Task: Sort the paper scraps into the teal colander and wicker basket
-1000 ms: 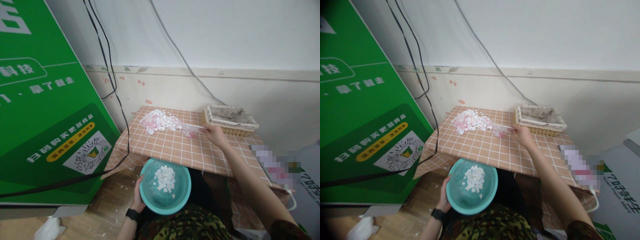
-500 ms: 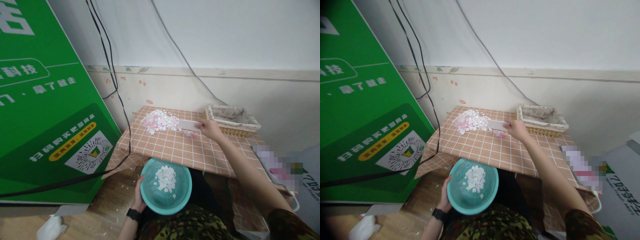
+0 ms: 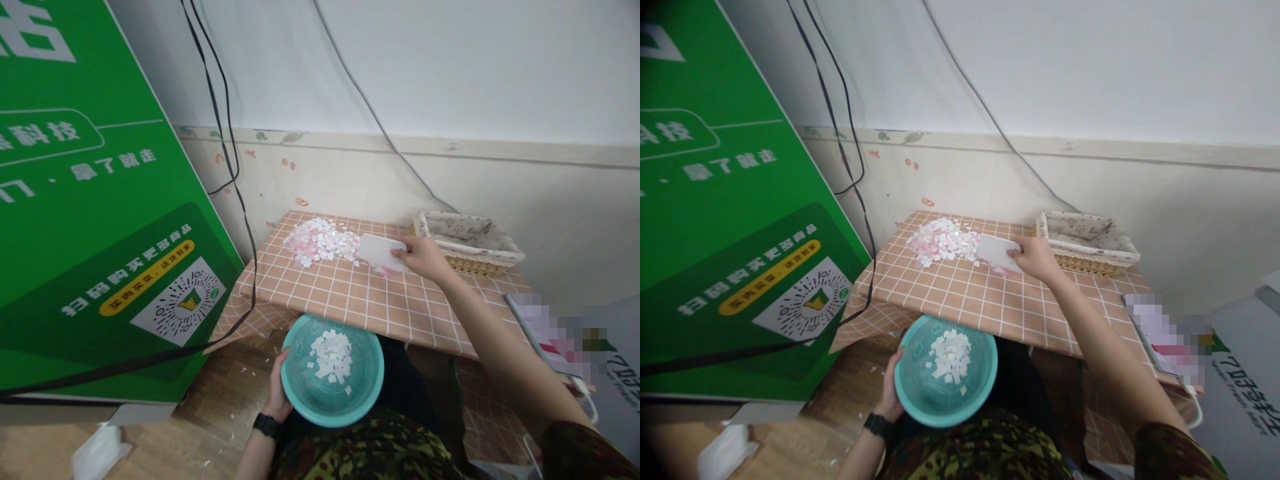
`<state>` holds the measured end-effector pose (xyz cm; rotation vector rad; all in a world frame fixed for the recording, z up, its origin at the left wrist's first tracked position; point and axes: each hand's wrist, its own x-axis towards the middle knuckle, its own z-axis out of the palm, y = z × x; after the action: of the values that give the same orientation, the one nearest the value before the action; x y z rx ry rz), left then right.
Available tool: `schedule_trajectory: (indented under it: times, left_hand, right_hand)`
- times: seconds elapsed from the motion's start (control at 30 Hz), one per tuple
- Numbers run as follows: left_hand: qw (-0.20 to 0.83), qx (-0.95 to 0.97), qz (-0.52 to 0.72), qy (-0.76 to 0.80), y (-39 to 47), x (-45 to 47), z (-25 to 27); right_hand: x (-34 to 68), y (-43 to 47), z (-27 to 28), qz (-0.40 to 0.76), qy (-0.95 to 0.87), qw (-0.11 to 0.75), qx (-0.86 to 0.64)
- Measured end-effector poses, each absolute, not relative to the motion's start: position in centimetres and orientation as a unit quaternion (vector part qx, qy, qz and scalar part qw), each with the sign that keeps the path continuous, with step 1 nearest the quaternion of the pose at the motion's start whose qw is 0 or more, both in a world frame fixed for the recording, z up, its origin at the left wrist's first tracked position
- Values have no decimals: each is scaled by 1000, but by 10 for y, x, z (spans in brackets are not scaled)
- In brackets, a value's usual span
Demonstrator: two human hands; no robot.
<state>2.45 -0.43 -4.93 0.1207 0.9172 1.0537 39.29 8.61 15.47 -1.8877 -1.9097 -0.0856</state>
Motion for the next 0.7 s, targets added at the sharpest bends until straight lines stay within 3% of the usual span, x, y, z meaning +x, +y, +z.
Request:
schedule_trajectory:
  times: [0.23,0.43,0.7]
  left_hand:
    - [764,57,487,419,-4,23,-53]
    - [777,50,479,406,-3,22,-59]
    - [774,50,486,402,-2,20,-61]
  right_hand:
    - [380,83,144,35,-686,262,-678]
    - [374,90,140,-26,-673,253,-695]
    - [365,98,139,-14,-694,253,-674]
